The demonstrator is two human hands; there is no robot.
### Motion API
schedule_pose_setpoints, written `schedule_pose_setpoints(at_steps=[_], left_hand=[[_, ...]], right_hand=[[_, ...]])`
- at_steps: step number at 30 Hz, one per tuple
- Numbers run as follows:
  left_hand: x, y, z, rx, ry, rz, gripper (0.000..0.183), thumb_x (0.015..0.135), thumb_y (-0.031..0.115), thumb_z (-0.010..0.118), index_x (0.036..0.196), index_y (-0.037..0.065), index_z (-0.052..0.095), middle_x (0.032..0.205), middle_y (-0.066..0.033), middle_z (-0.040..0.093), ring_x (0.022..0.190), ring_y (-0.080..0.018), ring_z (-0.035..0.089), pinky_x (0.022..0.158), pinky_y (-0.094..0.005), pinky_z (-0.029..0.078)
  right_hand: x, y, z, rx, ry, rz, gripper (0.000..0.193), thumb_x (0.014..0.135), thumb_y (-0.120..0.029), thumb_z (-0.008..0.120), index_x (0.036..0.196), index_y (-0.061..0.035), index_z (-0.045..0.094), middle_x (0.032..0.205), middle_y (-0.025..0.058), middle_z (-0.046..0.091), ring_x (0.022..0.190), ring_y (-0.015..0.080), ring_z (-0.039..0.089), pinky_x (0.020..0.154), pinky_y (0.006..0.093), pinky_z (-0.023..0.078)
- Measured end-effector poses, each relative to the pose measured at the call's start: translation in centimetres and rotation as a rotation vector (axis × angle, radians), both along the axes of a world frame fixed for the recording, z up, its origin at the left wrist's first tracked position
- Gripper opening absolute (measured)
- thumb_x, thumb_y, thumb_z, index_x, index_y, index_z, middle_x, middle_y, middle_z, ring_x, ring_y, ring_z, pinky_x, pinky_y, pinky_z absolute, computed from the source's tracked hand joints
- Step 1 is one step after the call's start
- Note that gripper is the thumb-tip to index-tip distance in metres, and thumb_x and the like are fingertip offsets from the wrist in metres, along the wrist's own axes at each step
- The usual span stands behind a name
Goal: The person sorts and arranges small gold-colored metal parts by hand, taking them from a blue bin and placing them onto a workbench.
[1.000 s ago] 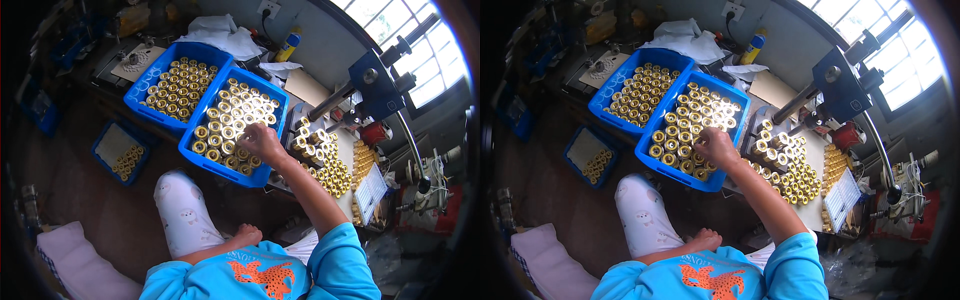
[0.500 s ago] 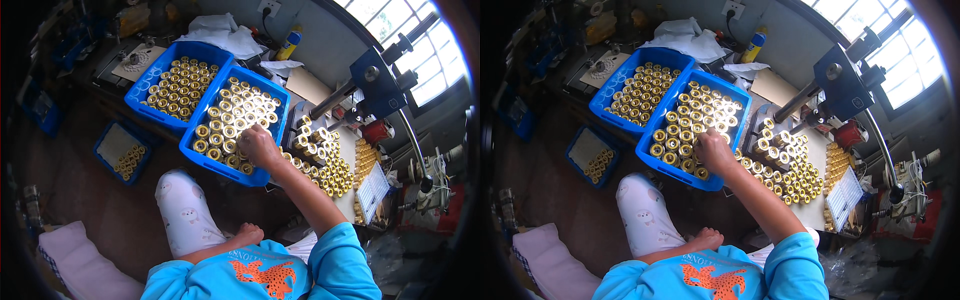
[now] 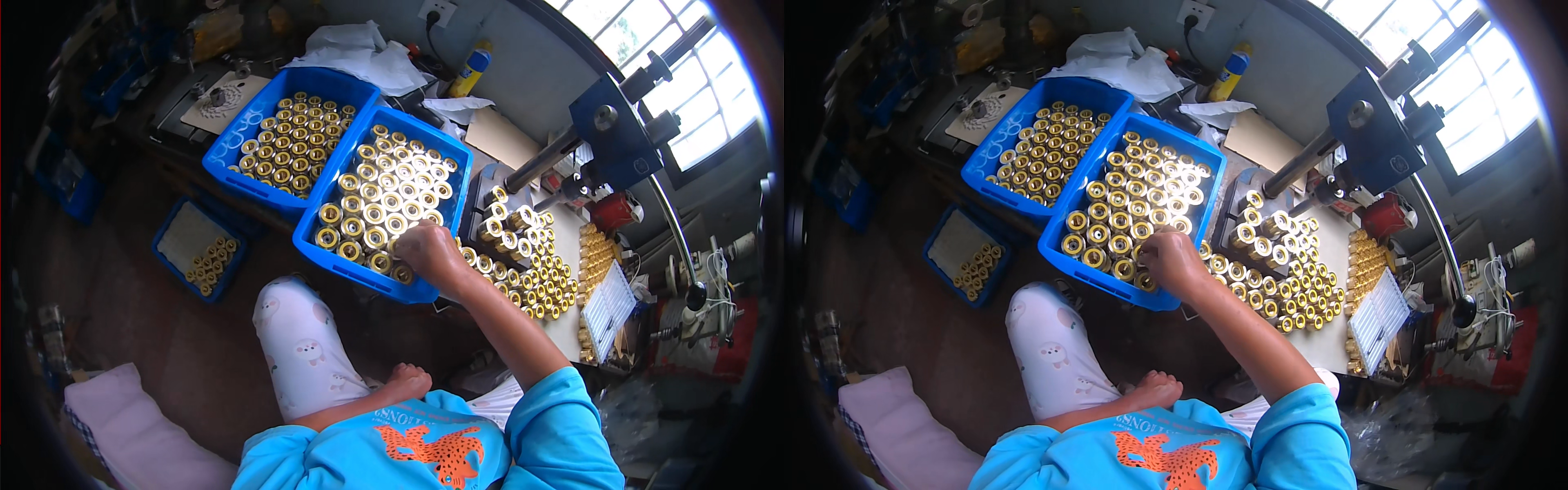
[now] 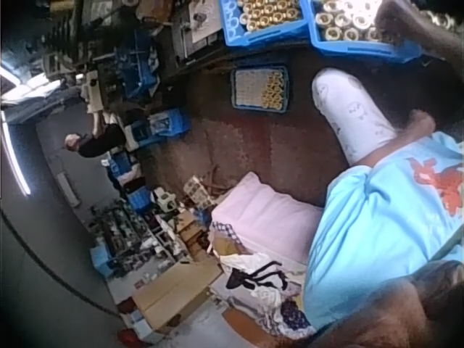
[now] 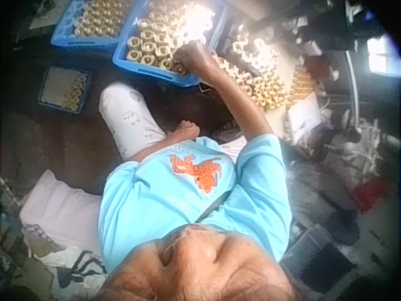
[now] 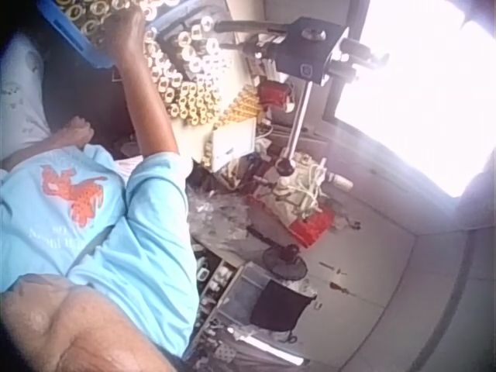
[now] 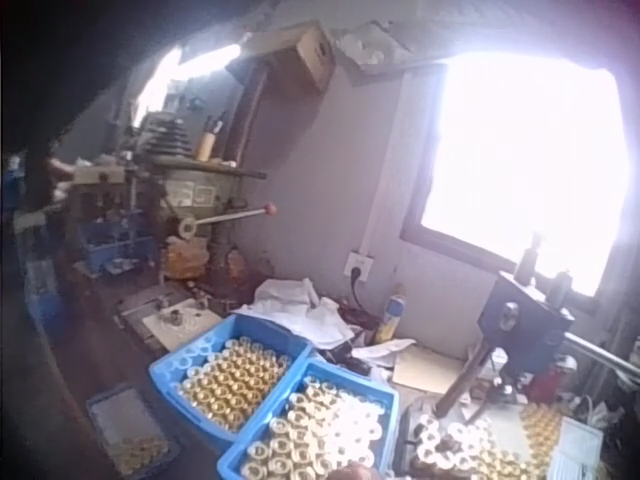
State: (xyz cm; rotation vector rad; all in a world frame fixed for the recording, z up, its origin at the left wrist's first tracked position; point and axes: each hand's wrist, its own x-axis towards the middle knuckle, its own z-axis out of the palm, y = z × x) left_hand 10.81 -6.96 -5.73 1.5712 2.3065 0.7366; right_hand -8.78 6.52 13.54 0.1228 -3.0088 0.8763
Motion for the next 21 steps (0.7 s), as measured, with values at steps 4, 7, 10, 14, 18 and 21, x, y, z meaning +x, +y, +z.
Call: schedule_pose_setpoints(at_steps=[4,7,10,14,18,21], left_hand=[[-0.3,-0.1,0.3,-0.035,0.004,-0.012,0.014,0.067,0.019,0.062,0.068,0.007,0.069,0.070,-0.0119,0.066,0.068,-0.0274,0.067,0.057,-0.0427,0.050],[-0.6,-0.3,1.1,-0.065,0.006,-0.015,0.014,0.069,0.019,0.062,0.069,0.006,0.070,0.071,-0.0122,0.067,0.070,-0.0279,0.068,0.059,-0.0435,0.051],[-0.7,-0.3,1.4,-0.117,-0.012,-0.038,0.016,0.073,0.019,0.060,0.074,0.006,0.070,0.076,-0.0127,0.068,0.074,-0.0292,0.068,0.063,-0.0445,0.052],[-1.2,0.4,2.3,-0.175,-0.082,-0.130,0.018,0.078,0.019,0.058,0.082,0.006,0.070,0.083,-0.0133,0.070,0.080,-0.0301,0.069,0.067,-0.0458,0.053],[-1.7,-0.5,3.0,-0.216,-0.092,-0.170,0.018,0.081,0.020,0.056,0.082,0.006,0.067,0.083,-0.0151,0.069,0.081,-0.0317,0.069,0.068,-0.0476,0.053],[-2.2,-0.7,3.3,-0.269,-0.091,-0.214,0.021,0.083,0.021,0.056,0.089,0.004,0.067,0.089,-0.0173,0.070,0.085,-0.0339,0.070,0.070,-0.0482,0.055]], right_hand=[[0.1,-0.3,-0.8,0.000,-0.007,-0.014,0.014,0.077,-0.008,0.068,0.089,0.0000,0.070,0.088,0.0191,0.065,0.085,0.0383,0.064,0.076,0.0432,0.052],[0.9,-1.0,-0.4,0.073,0.077,-0.047,0.015,0.077,-0.008,0.068,0.090,-0.0009,0.068,0.089,0.0190,0.064,0.086,0.0386,0.063,0.077,0.0441,0.052],[0.3,-0.2,0.0,0.060,0.137,-0.030,0.012,0.078,-0.009,0.067,0.088,-0.0025,0.067,0.089,0.0189,0.064,0.087,0.0376,0.064,0.077,0.0447,0.052],[-4.0,4.8,-1.5,0.086,0.285,-0.271,0.008,0.076,-0.009,0.069,0.079,-0.0026,0.066,0.082,0.0184,0.067,0.080,0.0365,0.066,0.071,0.0440,0.053],[-7.1,5.4,-2.8,0.092,0.111,-0.312,0.011,0.072,-0.009,0.063,0.069,0.0013,0.064,0.076,0.0254,0.065,0.074,0.0427,0.066,0.066,0.0489,0.053],[-7.7,5.4,-4.0,0.140,0.237,-0.298,0.011,0.070,-0.007,0.057,0.069,0.0016,0.065,0.077,0.0269,0.064,0.075,0.0448,0.064,0.068,0.0498,0.053]])
